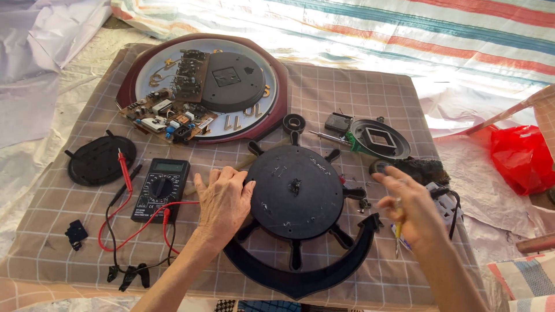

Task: The person repairs a wall clock by soldering components on a circuit board, applying glue to the clock's back casing, and reassembling the clock face and internal parts.

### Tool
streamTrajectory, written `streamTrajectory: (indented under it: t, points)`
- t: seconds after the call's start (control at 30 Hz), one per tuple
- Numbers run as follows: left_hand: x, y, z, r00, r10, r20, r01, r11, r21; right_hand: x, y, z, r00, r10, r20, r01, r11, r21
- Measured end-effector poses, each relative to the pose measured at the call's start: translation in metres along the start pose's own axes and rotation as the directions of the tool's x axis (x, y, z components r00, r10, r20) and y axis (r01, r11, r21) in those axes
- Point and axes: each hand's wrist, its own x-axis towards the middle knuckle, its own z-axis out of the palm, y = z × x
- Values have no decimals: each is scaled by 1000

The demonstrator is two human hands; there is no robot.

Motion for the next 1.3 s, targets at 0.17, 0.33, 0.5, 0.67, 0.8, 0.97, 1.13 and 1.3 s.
streamTrajectory:
  t: [0.17, 0.33, 0.5, 0.67, 0.8, 0.97, 1.13, 1.3]
  points:
    - [-5, 6, -2, 1000, -16, 8, 17, 999, -27, -21, 12, 33, 969, -162, 188, 217, 919, -328]
    - [-8, 7, 1, 999, -49, -17, 48, 997, -66, -30, 8, 43, 957, -176, 230, 271, 822, -501]
    - [-10, 5, 4, 997, -68, -35, 61, 984, -165, -31, 11, 46, 967, -173, 188, 234, 893, -384]
    - [-11, 21, -27, 991, -60, -118, 16, 937, -349, -30, 11, 46, 969, -156, 190, 205, 939, -275]
    - [-6, 40, -48, 959, -282, 38, 198, 566, -801, -33, 6, 43, 971, -141, 192, 180, 963, -201]
    - [17, 35, -24, 937, -331, 115, 162, 117, -980, -19, 10, 28, 954, -167, 249, 198, 974, -106]
    - [29, 40, -63, 922, -250, 296, 258, -174, -950, -48, -37, 21, 960, -121, 252, 111, 992, 51]
    - [28, 42, -78, 924, -128, 361, 300, -343, -890, -52, -31, 3, 742, -645, 181, 663, 747, -56]
